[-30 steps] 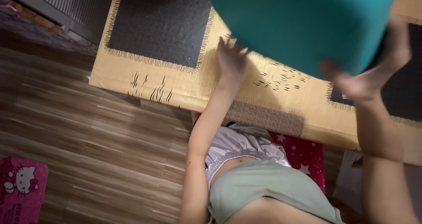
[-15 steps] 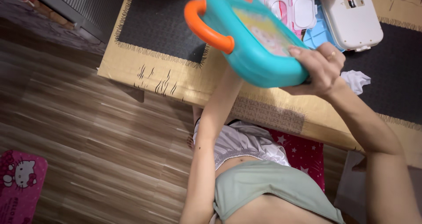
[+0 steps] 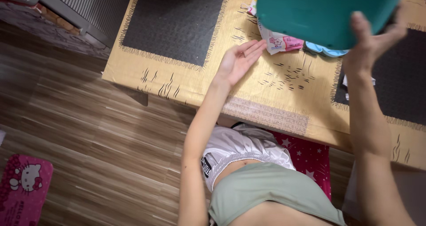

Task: The person uses a small screwdriver to unscrew multiple screws from the bottom of a teal plastic lunchbox. They rotate the lunchbox to access different screw locations and continue unscrewing until the end of the clip.

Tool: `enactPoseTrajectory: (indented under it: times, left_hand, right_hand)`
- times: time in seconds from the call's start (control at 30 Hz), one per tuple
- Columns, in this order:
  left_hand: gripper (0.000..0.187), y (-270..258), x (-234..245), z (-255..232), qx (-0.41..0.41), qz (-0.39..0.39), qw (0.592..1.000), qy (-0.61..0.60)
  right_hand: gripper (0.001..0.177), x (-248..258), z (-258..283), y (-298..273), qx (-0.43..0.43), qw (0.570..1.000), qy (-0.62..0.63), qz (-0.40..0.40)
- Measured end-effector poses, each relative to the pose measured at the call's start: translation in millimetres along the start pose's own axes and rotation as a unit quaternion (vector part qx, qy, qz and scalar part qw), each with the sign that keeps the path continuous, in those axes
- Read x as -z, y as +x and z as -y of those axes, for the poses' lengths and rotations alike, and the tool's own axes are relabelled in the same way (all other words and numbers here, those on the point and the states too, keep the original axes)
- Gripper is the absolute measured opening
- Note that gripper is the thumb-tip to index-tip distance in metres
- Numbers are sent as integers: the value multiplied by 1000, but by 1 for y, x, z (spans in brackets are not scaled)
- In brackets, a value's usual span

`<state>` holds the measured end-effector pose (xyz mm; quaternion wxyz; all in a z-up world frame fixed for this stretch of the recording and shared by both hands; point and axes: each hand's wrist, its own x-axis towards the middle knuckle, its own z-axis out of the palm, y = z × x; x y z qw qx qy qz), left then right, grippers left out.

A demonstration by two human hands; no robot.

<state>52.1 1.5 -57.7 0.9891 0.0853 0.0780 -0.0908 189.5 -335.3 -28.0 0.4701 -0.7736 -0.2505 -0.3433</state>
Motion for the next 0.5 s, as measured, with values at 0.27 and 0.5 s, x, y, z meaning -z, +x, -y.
enactPoseTrajectory:
  times: [0.27,0.5]
  left_hand:
    - [56,47,-27,22,-22,35,928,371]
    - [25,128,-53,85,-114,94,654,742]
  right_hand:
    - [58,95,-61,14,-214,934,280,-58]
    - [49,143,-78,6,-251,890,370,-92]
